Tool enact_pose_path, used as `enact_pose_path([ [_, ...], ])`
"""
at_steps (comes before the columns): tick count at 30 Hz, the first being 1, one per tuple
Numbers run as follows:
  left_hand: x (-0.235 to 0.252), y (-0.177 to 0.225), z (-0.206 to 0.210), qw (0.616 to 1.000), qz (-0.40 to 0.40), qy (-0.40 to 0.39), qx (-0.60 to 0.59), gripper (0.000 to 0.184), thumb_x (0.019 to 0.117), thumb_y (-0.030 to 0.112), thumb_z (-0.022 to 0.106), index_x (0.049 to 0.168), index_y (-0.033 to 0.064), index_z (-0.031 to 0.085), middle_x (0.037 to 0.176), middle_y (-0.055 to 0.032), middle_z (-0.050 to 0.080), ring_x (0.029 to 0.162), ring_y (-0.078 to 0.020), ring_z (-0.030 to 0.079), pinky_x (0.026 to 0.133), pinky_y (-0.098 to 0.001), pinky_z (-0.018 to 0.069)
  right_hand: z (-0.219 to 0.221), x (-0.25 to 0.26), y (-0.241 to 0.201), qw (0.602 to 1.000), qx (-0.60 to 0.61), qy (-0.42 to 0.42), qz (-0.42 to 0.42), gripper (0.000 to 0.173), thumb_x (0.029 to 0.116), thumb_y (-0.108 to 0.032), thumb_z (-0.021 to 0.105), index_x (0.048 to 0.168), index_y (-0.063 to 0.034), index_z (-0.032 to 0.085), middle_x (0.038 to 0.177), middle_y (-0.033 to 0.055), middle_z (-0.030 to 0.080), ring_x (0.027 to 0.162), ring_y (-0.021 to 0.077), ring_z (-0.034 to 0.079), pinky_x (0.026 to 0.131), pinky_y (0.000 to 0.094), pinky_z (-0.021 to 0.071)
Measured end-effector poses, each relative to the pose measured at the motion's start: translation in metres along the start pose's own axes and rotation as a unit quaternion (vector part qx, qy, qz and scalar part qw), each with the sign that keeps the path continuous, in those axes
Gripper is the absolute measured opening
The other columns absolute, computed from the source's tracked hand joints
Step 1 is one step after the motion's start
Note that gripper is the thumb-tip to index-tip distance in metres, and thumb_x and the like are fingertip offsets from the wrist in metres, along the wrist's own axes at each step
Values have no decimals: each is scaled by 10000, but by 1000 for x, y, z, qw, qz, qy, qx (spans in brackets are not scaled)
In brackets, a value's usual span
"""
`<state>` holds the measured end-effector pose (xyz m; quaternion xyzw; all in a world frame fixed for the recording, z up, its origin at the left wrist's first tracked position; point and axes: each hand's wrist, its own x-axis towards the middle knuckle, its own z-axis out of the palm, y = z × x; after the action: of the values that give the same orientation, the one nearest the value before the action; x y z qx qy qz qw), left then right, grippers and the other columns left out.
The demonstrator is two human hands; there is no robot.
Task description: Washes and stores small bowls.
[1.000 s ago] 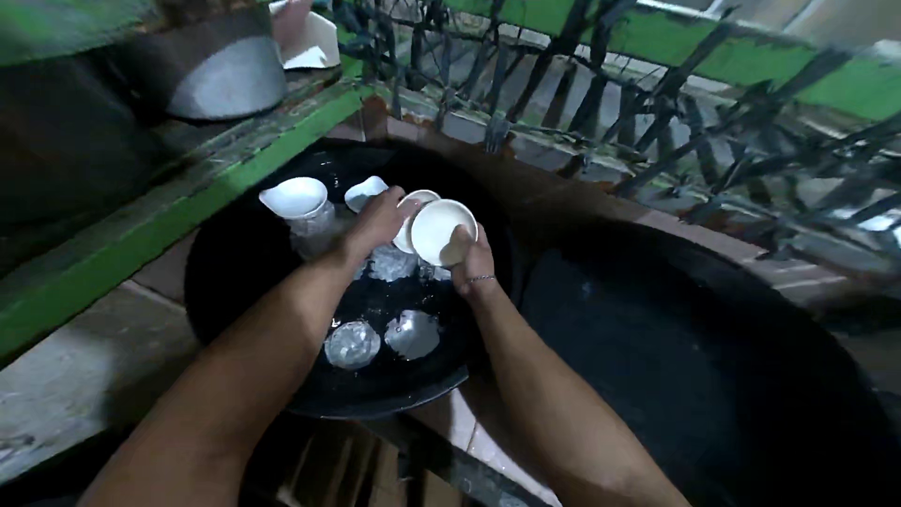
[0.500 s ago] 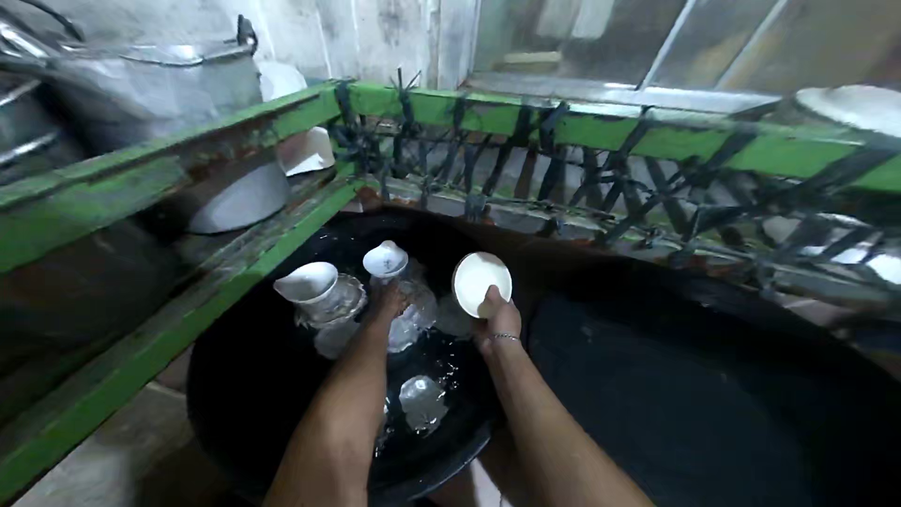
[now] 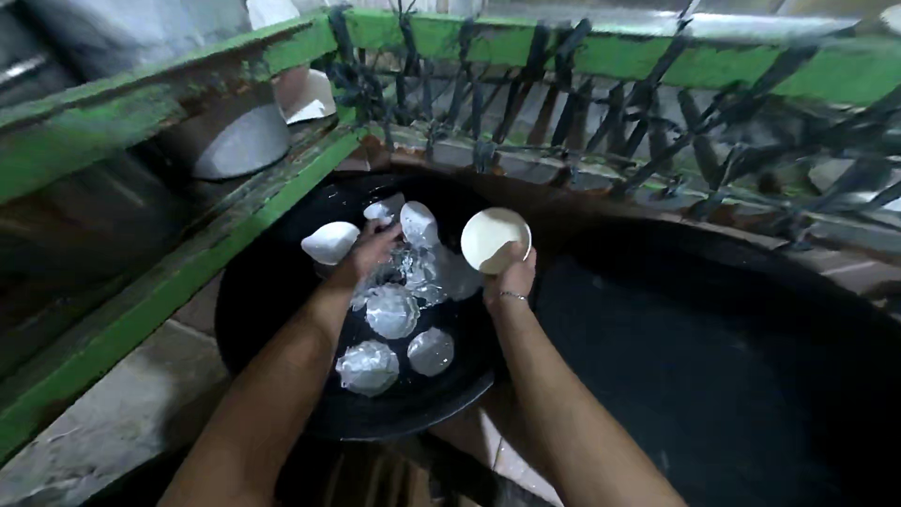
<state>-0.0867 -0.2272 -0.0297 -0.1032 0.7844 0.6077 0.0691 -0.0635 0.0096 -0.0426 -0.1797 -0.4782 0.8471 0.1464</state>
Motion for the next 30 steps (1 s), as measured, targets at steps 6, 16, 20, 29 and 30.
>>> enact_pose_path([
  [6,-17,-31,19,838,12,-193,510,519,923,111,718,1412,26,567,1329,-265,622,1229,-455,601,1030,-667,459,2,-1,1,999,-31,-30,-13,384,1087,-228,472,1432,-60,451,1233,158,606,1075,229,649,902,433,575],
  [16,-51,-25,6,815,20,-228,532,516,938,390,757,1239,-21,672,1276,-247,647,1236,-409,596,1078,-618,434,4,-11,-1,987,-130,-85,-38,348,1091,-220,473,1385,-37,508,1186,152,638,1026,194,666,904,398,571],
  [20,-66,-32,0,828,-7,-211,518,447,999,345,677,1241,-29,637,1121,-255,683,1073,-426,662,961,-653,493,3,-11,2,986,-129,-96,-40,304,1091,-193,473,1338,-25,528,1110,139,648,955,177,670,857,376,578],
  [29,-78,-31,9,778,71,-183,596,227,967,141,690,1164,35,729,1210,-228,688,1186,-435,625,1036,-660,451,2,-8,2,975,-187,-89,-76,319,1078,-158,494,1365,-27,546,1268,156,638,1129,208,641,981,420,534],
  [30,-78,-27,-1,808,104,-161,558,204,996,143,662,1165,44,720,1160,-231,696,1139,-432,651,996,-652,491,0,-7,4,970,-208,-97,-85,324,1074,-151,505,1370,-25,546,1293,165,633,1158,226,634,1001,439,524],
])
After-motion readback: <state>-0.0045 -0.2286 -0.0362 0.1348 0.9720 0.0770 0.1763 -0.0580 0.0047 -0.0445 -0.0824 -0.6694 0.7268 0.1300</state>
